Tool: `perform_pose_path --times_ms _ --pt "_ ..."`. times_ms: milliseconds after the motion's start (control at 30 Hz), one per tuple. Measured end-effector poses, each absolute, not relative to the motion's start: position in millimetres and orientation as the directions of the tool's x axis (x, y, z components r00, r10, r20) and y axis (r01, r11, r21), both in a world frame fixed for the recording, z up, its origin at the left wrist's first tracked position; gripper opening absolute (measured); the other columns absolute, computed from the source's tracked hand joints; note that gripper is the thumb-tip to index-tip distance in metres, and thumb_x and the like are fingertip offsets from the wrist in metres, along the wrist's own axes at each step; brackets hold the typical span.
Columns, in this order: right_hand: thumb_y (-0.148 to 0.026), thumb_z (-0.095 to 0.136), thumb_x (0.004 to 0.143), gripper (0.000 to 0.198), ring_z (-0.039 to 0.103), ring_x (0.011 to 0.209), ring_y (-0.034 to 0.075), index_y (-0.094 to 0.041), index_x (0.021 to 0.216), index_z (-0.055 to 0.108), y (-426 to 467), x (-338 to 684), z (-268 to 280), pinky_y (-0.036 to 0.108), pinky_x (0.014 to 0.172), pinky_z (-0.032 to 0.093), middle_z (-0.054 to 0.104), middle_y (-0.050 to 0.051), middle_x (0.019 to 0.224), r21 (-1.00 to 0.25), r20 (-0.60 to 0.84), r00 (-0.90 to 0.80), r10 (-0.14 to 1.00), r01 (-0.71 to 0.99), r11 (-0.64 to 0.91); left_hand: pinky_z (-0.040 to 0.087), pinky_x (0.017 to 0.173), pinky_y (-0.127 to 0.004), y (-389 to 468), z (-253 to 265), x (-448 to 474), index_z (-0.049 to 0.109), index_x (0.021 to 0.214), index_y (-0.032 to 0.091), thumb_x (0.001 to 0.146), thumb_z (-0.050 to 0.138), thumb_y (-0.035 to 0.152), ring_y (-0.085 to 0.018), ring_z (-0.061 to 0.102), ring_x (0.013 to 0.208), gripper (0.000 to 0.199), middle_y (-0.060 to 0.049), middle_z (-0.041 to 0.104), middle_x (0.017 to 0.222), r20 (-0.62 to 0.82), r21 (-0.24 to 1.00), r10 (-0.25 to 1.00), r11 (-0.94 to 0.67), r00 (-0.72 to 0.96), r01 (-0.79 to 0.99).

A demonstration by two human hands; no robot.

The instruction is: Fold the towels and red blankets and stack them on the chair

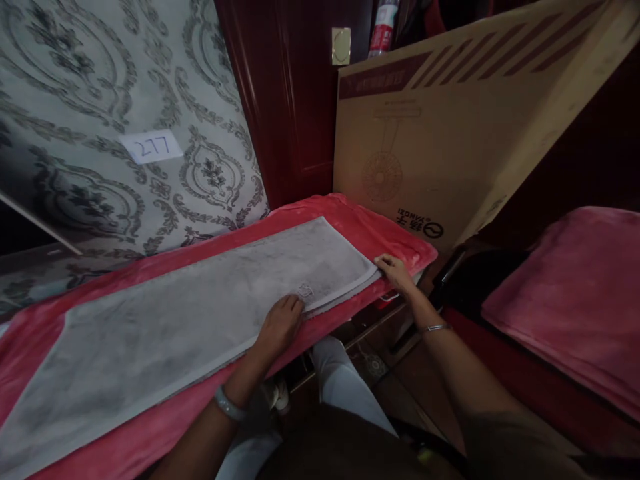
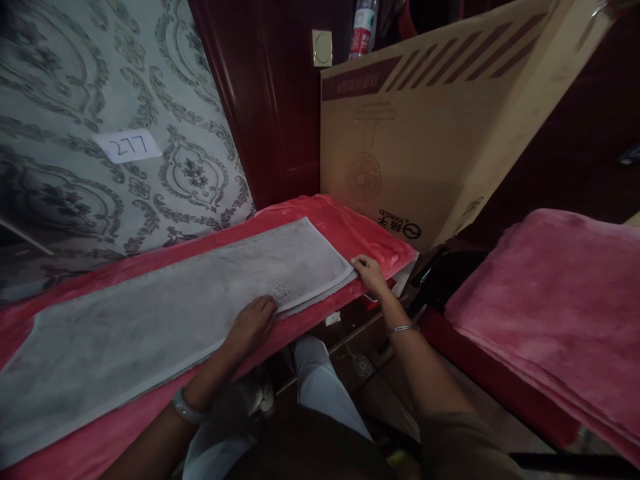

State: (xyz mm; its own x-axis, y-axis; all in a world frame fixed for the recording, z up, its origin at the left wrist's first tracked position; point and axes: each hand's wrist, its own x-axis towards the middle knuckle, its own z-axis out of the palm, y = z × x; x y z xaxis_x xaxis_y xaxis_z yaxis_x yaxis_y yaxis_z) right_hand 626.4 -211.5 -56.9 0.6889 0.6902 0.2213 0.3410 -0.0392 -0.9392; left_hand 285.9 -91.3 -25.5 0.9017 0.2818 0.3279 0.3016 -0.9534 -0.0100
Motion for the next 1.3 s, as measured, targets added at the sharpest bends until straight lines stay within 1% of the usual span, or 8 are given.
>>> perform_pose_path --times_ms 233,400,533,667,800,933,1100,1300 --pt "-0.068 0.066 0.057 0.048 0.036 0.056 0.012 -0.023 0.059 0.051 -206 629 -56 0.027 0.053 0.029 0.041 -0.005 0.055 -0.941 0.161 0.67 0.725 0.325 -0.091 0.055 0.089 -0.04 -89 -29 285 0.062 0.099 0.02 0.093 0.047 0.008 -0.024 0.063 0.101 0.02 -0.01 0.068 0.107 0.367 -0.013 0.276 -0.953 0.888 0.302" --pt "-0.059 0.064 0.058 0.038 0.038 0.058 0.013 -0.023 0.058 0.05 -209 633 -54 0.027 0.055 0.031 0.042 -0.004 0.055 -0.942 0.142 0.645 0.75 0.32 -0.097 0.051 0.097 -0.042 -83 -40 282 0.065 0.105 0.019 0.095 0.046 0.008 -0.025 0.062 0.114 0.024 -0.013 0.07 0.117 0.465 -0.055 0.185 -0.97 0.866 0.237" --pt "-0.056 0.065 0.059 0.038 0.039 0.059 0.013 -0.024 0.055 0.045 -213 634 -54 0.027 0.056 0.033 0.04 -0.004 0.054 -0.943 0.135 0.639 0.758 0.319 -0.1 0.051 0.094 -0.042 -85 -42 282 0.067 0.1 0.02 0.095 0.046 0.007 -0.025 0.061 0.116 0.025 -0.012 0.07 0.119 0.427 -0.073 0.15 -0.977 0.892 0.2" --pt "-0.055 0.066 0.058 0.038 0.039 0.058 0.012 -0.023 0.054 0.045 -216 633 -56 0.027 0.055 0.034 0.04 -0.004 0.054 -0.945 0.14 0.647 0.75 0.313 -0.094 0.051 0.089 -0.042 -93 -35 283 0.067 0.1 0.02 0.095 0.049 0.01 -0.025 0.06 0.109 0.021 -0.012 0.069 0.12 0.334 -0.084 0.192 -0.969 0.923 0.232" --pt "-0.054 0.07 0.06 0.038 0.04 0.056 0.012 -0.023 0.056 0.047 -217 632 -59 0.026 0.054 0.035 0.043 -0.004 0.054 -0.948 0.154 0.668 0.728 0.308 -0.082 0.05 0.085 -0.043 -101 -30 276 0.066 0.103 0.021 0.097 0.048 0.013 -0.025 0.057 0.104 0.021 -0.012 0.066 0.122 0.301 -0.048 0.22 -0.968 0.928 0.245" --pt "-0.048 0.071 0.059 0.032 0.045 0.057 0.013 -0.023 0.064 0.052 -215 632 -63 0.026 0.054 0.038 0.05 -0.004 0.058 -0.953 0.167 0.697 0.697 0.295 -0.067 0.047 0.083 -0.041 -104 -33 256 0.067 0.103 0.021 0.098 0.047 0.014 -0.023 0.055 0.099 0.022 -0.011 0.066 0.117 0.33 -0.014 0.247 -0.964 0.911 0.267" --pt "-0.036 0.066 0.057 0.025 0.051 0.061 0.014 -0.022 0.076 0.058 -213 631 -65 0.026 0.055 0.04 0.058 -0.002 0.066 -0.954 0.169 0.717 0.676 0.291 -0.07 0.046 0.083 -0.041 -103 -34 219 0.068 0.105 0.021 0.099 0.047 0.02 -0.025 0.056 0.099 0.022 -0.011 0.068 0.11 0.383 -0.032 0.315 -0.935 0.868 0.354" --pt "-0.031 0.063 0.06 0.028 0.053 0.062 0.015 -0.02 0.086 0.063 -214 629 -68 0.026 0.055 0.041 0.061 0.0 0.069 -0.946 0.163 0.725 0.67 0.307 -0.102 0.049 0.089 -0.043 -100 -28 158 0.068 0.114 0.021 0.098 0.051 0.027 -0.028 0.058 0.111 0.024 -0.014 0.068 0.118 0.401 0.034 0.465 -0.868 0.789 0.495"
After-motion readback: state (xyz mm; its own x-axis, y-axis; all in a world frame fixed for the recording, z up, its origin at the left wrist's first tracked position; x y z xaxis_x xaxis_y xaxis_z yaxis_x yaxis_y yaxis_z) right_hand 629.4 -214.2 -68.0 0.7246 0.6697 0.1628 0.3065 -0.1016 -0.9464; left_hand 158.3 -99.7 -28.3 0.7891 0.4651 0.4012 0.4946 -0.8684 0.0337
